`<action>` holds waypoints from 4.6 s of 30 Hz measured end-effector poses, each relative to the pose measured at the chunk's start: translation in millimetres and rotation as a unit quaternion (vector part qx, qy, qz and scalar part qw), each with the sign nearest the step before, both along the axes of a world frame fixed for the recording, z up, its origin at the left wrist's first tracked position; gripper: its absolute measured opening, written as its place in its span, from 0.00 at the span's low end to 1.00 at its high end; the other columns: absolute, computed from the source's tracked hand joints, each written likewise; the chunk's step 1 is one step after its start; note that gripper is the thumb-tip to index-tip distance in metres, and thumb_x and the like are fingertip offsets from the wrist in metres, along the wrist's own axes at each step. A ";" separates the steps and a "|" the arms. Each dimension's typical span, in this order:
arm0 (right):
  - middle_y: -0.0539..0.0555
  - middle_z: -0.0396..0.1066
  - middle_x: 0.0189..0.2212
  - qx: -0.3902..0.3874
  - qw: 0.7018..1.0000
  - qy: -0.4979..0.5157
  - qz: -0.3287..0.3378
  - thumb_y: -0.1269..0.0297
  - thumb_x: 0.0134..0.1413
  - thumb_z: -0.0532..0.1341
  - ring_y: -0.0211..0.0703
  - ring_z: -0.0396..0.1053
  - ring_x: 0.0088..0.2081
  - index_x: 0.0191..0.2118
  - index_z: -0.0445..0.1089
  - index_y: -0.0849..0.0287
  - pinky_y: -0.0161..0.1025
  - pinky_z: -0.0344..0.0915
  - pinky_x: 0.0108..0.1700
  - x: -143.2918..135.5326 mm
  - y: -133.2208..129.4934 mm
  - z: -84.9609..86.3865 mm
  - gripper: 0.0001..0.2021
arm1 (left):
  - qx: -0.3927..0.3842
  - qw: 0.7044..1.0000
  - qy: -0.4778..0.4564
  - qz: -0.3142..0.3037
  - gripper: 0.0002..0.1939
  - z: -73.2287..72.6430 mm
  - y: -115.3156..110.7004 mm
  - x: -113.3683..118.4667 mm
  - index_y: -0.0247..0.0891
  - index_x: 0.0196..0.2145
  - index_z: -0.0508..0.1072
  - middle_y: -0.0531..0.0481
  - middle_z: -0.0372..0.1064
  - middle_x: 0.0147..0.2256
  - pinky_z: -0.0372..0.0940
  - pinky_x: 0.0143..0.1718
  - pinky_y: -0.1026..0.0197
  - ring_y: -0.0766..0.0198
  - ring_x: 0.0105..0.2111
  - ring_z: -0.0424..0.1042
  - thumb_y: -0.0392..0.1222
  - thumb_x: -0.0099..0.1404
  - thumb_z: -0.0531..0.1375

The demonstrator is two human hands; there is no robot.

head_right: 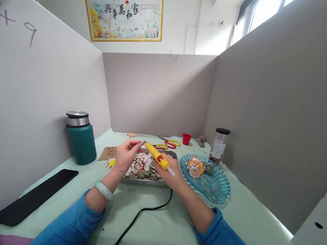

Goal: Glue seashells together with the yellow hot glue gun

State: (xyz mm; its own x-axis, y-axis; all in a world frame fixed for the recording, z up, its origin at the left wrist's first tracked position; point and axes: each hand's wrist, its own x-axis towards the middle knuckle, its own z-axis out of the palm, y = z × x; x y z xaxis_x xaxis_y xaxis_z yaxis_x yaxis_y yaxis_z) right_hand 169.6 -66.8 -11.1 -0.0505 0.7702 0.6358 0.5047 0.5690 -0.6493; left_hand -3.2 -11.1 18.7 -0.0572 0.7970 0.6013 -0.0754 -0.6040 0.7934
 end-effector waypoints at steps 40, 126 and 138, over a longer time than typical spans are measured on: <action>0.52 0.71 0.29 0.063 0.997 -0.036 -0.032 0.55 0.56 0.56 0.42 0.67 0.29 0.37 0.70 0.58 0.37 0.63 0.33 -0.4 -0.2 -1.4 0.12 | -0.112 0.986 -0.109 -0.063 0.15 1.2 0.0 1.5 0.32 0.30 0.73 0.50 0.73 0.24 0.67 0.28 0.64 0.67 0.22 0.71 0.45 0.49 0.68; 0.53 0.72 0.34 0.136 0.983 -0.120 -0.025 0.70 0.49 0.56 0.43 0.69 0.34 0.39 0.68 0.58 0.35 0.61 0.36 -1.4 2.4 -10.0 0.10 | -0.071 0.994 -0.065 -0.057 0.13 -2.4 4.2 -0.3 0.34 0.30 0.73 0.50 0.73 0.24 0.67 0.29 0.63 0.65 0.24 0.72 0.45 0.50 0.67; 0.54 0.72 0.35 0.133 0.983 -0.126 -0.026 0.70 0.50 0.55 0.44 0.69 0.35 0.40 0.67 0.58 0.36 0.61 0.36 -0.3 1.6 -9.2 0.10 | -0.065 0.994 -0.065 -0.055 0.13 -0.7 3.8 -0.2 0.33 0.30 0.73 0.51 0.72 0.23 0.67 0.29 0.63 0.65 0.23 0.72 0.44 0.50 0.67</action>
State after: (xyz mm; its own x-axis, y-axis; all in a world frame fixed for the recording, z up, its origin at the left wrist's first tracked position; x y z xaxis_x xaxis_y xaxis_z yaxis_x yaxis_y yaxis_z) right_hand 169.3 -65.2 -20.2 -0.1964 0.5834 0.7881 0.6630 0.6712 -0.3316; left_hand -3.4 -7.3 18.0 -0.0360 0.8731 0.4863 -0.2430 -0.4796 0.8431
